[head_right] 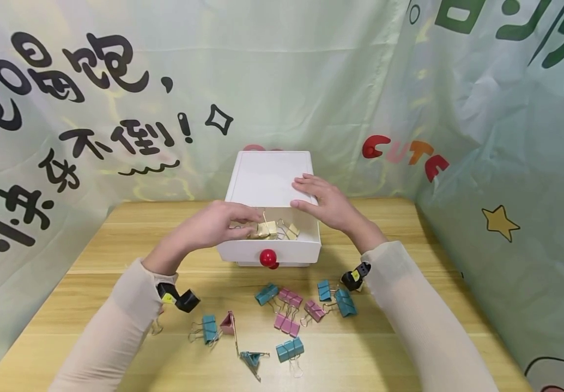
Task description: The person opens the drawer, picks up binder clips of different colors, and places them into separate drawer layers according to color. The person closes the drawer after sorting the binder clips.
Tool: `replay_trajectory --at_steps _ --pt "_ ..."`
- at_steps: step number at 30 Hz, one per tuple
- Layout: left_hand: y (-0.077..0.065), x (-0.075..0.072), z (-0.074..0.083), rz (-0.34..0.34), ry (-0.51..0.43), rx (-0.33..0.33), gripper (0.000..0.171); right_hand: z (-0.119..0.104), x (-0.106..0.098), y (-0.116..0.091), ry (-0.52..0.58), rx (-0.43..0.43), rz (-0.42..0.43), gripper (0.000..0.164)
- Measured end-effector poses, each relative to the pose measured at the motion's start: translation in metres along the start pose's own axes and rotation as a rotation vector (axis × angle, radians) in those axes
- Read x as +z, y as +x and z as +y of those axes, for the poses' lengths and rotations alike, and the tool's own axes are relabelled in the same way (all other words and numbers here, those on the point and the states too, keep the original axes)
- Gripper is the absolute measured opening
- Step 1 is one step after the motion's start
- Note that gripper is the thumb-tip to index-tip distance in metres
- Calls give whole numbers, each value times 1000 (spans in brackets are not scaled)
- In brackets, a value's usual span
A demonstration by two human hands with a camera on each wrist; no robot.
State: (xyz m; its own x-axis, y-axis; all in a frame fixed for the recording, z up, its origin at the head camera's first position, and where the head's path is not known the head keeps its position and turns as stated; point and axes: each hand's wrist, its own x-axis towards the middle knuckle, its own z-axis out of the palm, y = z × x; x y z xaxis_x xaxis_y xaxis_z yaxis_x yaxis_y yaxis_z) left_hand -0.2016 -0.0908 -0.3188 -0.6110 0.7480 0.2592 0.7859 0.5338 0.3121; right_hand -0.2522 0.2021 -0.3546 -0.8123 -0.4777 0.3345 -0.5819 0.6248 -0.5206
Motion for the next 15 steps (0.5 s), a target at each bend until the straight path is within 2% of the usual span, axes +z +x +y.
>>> replay_trajectory --at_steps 5,11,15 --pt "-1 -2 -2 67 52 9 21 -1 0 0 0 1 11 61" --pt "-2 -6 -8 232 43 67 19 0 1 0 -4 6 11 61" --pt "-2 -8 -16 339 13 55 17 1 1 0 -7 -4 10 60"
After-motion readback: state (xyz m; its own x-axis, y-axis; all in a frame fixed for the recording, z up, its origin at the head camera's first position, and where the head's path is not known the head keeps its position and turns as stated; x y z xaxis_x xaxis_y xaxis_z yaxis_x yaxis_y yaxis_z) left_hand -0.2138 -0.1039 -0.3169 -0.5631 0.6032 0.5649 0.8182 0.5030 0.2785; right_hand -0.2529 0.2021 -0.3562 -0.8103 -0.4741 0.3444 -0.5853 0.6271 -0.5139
